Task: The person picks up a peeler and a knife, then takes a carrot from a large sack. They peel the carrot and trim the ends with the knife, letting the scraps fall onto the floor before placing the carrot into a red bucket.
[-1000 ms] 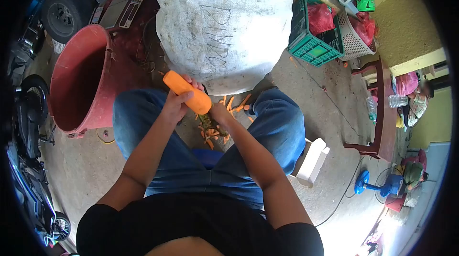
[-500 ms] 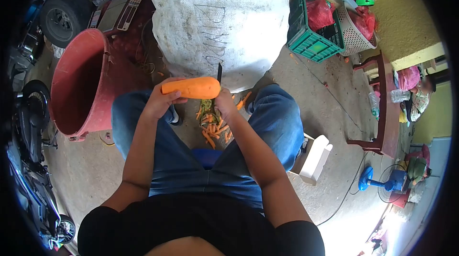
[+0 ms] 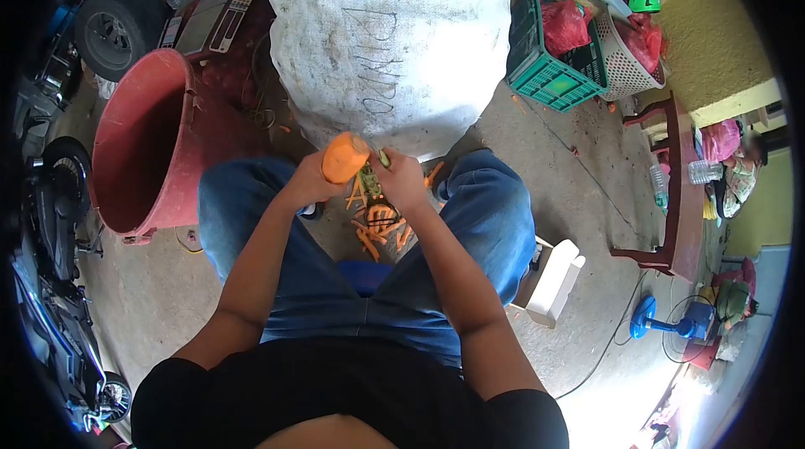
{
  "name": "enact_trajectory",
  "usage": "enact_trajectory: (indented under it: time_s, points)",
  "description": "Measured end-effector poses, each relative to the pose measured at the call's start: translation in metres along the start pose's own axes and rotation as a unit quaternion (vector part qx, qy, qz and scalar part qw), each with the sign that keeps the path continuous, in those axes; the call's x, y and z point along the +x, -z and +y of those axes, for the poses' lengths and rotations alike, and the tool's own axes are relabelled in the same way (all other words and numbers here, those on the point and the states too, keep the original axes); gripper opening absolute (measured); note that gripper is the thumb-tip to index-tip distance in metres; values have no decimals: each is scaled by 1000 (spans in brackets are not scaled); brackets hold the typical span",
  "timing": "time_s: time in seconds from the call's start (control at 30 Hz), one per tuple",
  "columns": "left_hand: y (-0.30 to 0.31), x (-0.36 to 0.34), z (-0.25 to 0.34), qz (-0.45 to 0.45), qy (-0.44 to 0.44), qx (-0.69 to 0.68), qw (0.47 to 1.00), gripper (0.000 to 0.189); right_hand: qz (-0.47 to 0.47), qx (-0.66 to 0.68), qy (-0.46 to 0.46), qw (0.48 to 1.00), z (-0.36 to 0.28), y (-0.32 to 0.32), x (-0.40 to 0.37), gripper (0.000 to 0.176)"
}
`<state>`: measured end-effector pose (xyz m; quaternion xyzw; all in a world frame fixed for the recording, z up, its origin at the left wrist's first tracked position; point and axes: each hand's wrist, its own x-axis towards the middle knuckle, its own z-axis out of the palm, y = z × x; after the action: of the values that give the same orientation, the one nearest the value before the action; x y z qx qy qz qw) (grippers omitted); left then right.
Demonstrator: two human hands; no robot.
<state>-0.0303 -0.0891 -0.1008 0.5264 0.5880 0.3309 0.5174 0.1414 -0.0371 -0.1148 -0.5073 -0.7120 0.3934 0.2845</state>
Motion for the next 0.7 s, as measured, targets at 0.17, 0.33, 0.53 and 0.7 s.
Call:
enact_trajectory:
  time_s: [0.17, 0.33, 0.53, 0.7]
  points:
    - [-1, 8, -7, 109, -56, 62, 991, 52, -52, -119, 19, 991, -14, 11, -8, 31]
    - [-6, 9, -6, 115, -44, 81, 989, 49, -50, -156, 22, 986, -8, 8, -8, 29]
    - [-6, 8, -7, 99, -78, 92, 988, 47, -30, -166, 17, 985, -3, 3, -8, 26]
    - [-6, 8, -20, 36, -110, 26, 993, 48, -32, -152, 20, 988, 0, 4, -8, 24]
